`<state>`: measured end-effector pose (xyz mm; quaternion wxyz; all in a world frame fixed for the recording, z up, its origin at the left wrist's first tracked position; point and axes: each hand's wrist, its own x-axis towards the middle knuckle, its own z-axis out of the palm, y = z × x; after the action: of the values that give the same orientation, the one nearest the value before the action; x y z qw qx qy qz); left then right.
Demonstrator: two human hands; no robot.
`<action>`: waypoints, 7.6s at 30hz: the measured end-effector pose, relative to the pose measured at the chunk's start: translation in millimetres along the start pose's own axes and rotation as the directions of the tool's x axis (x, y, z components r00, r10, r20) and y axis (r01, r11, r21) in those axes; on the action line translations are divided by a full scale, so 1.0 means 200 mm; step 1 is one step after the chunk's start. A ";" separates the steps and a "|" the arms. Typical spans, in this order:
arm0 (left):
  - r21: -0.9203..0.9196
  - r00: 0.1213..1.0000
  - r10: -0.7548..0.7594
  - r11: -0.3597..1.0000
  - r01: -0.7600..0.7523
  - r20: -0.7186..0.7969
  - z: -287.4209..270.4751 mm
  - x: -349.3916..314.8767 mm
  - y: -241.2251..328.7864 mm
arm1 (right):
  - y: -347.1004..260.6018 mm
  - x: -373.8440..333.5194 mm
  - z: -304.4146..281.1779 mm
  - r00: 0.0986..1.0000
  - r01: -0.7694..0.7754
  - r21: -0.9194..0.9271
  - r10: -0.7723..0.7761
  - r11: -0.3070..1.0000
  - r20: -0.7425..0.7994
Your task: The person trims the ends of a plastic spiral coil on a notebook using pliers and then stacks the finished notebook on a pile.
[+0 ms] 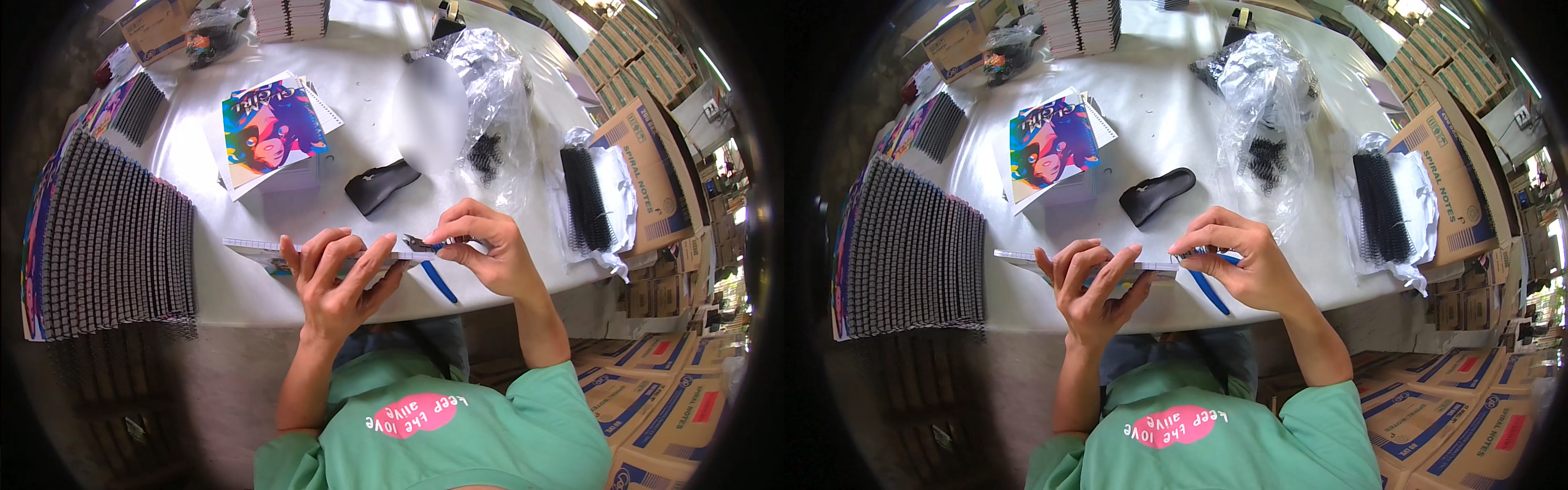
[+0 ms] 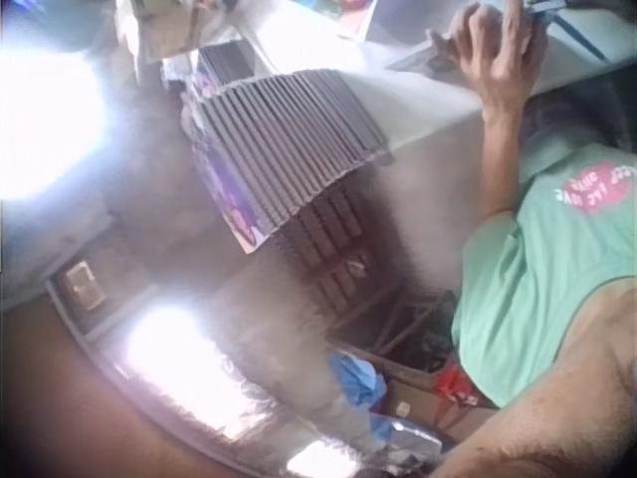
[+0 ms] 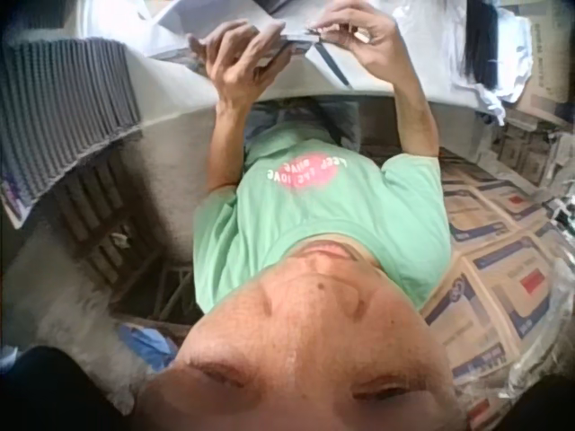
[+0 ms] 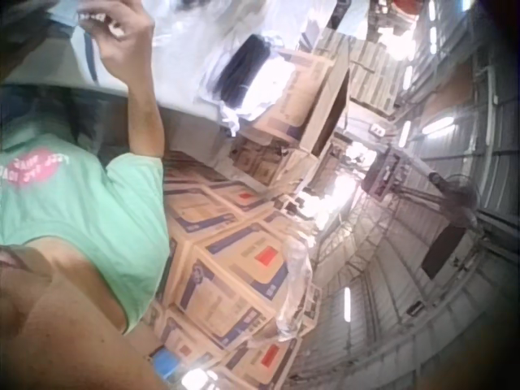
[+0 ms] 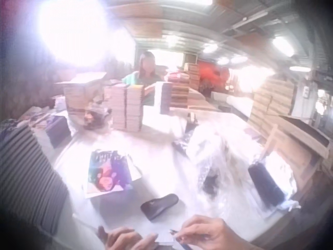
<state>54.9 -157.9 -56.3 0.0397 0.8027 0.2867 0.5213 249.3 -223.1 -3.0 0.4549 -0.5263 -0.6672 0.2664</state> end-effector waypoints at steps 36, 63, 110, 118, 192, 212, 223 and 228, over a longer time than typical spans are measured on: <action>0.275 1.000 0.004 0.961 -0.010 0.020 -0.04 -0.05 -0.01 | -0.10 -0.14 0.06 0.992 0.073 -0.259 -0.096 0.963 -0.081; 0.050 0.995 -0.086 0.995 0.084 0.041 -0.06 -0.03 0.01 | 0.22 0.09 0.00 0.978 0.081 0.253 -0.126 0.964 0.168; 0.018 0.982 -0.183 0.983 0.184 -0.047 -0.21 0.05 -0.24 | 0.06 0.36 0.25 0.985 0.052 0.310 -0.101 0.949 0.142; -0.145 0.970 -0.215 0.969 0.199 -0.109 -0.22 0.01 -0.29 | 0.05 0.44 0.33 0.842 0.297 0.574 -0.492 0.763 0.218; -0.075 0.787 -0.289 0.952 0.297 -0.545 -0.29 -0.06 -0.17 | -0.18 -0.04 0.46 0.994 -0.042 -0.275 0.068 0.961 0.084; 0.281 0.627 0.197 0.959 0.037 -0.754 -1.24 0.45 0.00 | -0.67 0.90 0.52 0.921 0.390 0.729 -0.229 0.562 -0.316; 0.107 0.614 -0.251 0.868 0.485 -0.748 -1.52 0.32 -0.74 | -0.67 1.57 1.19 0.964 0.229 0.183 -0.249 0.956 0.090; -0.227 0.476 -0.302 0.951 0.210 -0.826 -1.42 0.32 -0.81 | -0.69 1.53 1.26 0.967 0.247 0.293 -0.256 0.924 -0.008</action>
<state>-237.9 -58.8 65.3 0.0093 0.3885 0.3606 0.8479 -47.4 54.4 100.4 0.5476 -0.3593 -0.6895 0.3094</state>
